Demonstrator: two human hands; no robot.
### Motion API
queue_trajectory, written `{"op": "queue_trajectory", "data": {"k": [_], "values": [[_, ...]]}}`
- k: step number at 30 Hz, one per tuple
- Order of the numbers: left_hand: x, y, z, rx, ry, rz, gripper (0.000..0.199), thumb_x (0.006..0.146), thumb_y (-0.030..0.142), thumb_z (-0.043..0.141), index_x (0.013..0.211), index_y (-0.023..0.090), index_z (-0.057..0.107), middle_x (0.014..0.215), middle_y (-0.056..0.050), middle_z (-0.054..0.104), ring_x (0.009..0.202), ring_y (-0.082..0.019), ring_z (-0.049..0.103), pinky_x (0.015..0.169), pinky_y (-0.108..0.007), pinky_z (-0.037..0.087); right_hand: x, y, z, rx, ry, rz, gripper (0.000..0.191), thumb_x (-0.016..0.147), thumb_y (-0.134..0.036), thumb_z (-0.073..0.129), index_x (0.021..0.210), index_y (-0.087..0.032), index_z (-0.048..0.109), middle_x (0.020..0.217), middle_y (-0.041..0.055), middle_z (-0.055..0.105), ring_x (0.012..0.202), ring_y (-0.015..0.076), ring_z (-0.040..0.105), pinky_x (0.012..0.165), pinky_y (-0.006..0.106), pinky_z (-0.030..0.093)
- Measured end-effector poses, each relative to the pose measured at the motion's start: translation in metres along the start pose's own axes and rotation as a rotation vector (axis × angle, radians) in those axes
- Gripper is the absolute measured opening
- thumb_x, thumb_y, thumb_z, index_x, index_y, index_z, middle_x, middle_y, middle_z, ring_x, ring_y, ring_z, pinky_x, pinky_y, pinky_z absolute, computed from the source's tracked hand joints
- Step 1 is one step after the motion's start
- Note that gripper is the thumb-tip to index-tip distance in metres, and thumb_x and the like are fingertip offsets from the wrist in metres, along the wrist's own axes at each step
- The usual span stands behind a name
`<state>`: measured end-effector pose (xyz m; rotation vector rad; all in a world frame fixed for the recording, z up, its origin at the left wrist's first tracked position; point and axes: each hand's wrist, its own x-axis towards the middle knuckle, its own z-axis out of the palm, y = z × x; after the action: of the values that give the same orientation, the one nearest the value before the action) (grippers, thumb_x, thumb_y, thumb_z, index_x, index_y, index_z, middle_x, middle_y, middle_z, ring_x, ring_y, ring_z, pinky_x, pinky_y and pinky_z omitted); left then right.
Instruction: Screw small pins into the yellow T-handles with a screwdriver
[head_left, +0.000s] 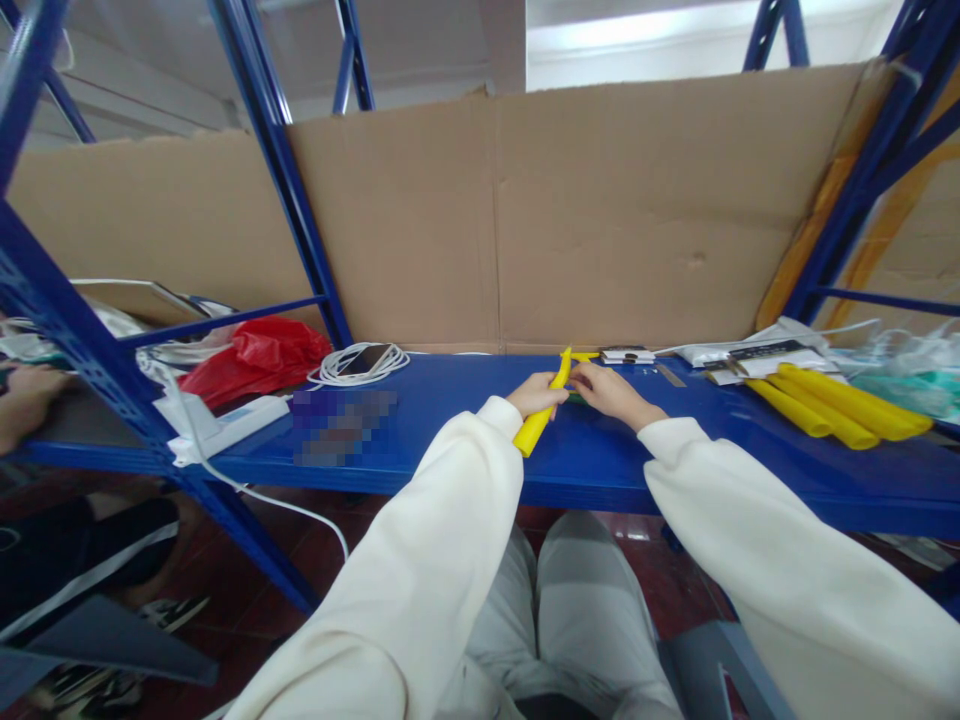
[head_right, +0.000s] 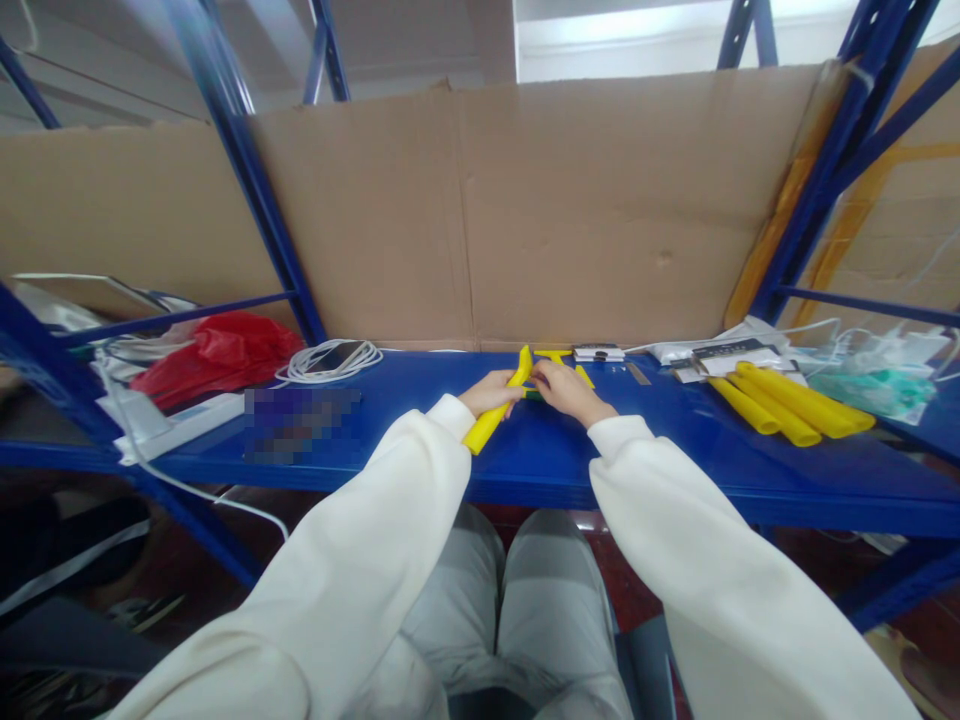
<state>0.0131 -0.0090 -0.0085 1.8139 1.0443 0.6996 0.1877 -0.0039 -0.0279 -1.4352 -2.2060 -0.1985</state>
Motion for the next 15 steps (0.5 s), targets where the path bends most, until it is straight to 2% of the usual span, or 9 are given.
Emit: {"op": "queue_trajectory", "data": {"k": [8,15], "values": [[0.0012,-0.0011,0.0009,-0.010,-0.023,-0.010,0.020,0.080,0.000,0.052,0.074,0.019,0.049,0.042,0.009,0.045,0.037,-0.010,0.049,0.042,-0.019,0.039,-0.0004,-0.0009,-0.0020,-0.014,-0.019,-0.006,0.024,0.091,-0.013,0.047,0.103,-0.015,0.067,0.100,0.0133,0.071,0.090,0.0231,0.066,0.080,0.032,0.048],[0.0004,0.0004,0.0002,0.000,-0.023,-0.007,0.021,0.081,0.000,0.052,0.074,0.020,0.048,0.041,0.009,0.046,0.037,-0.010,0.049,0.043,-0.020,0.040,-0.0014,-0.0020,-0.0028,-0.020,-0.012,-0.023,0.022,0.091,-0.013,0.045,0.100,-0.015,0.065,0.099,0.0136,0.070,0.088,0.0223,0.065,0.079,0.031,0.047]]}}
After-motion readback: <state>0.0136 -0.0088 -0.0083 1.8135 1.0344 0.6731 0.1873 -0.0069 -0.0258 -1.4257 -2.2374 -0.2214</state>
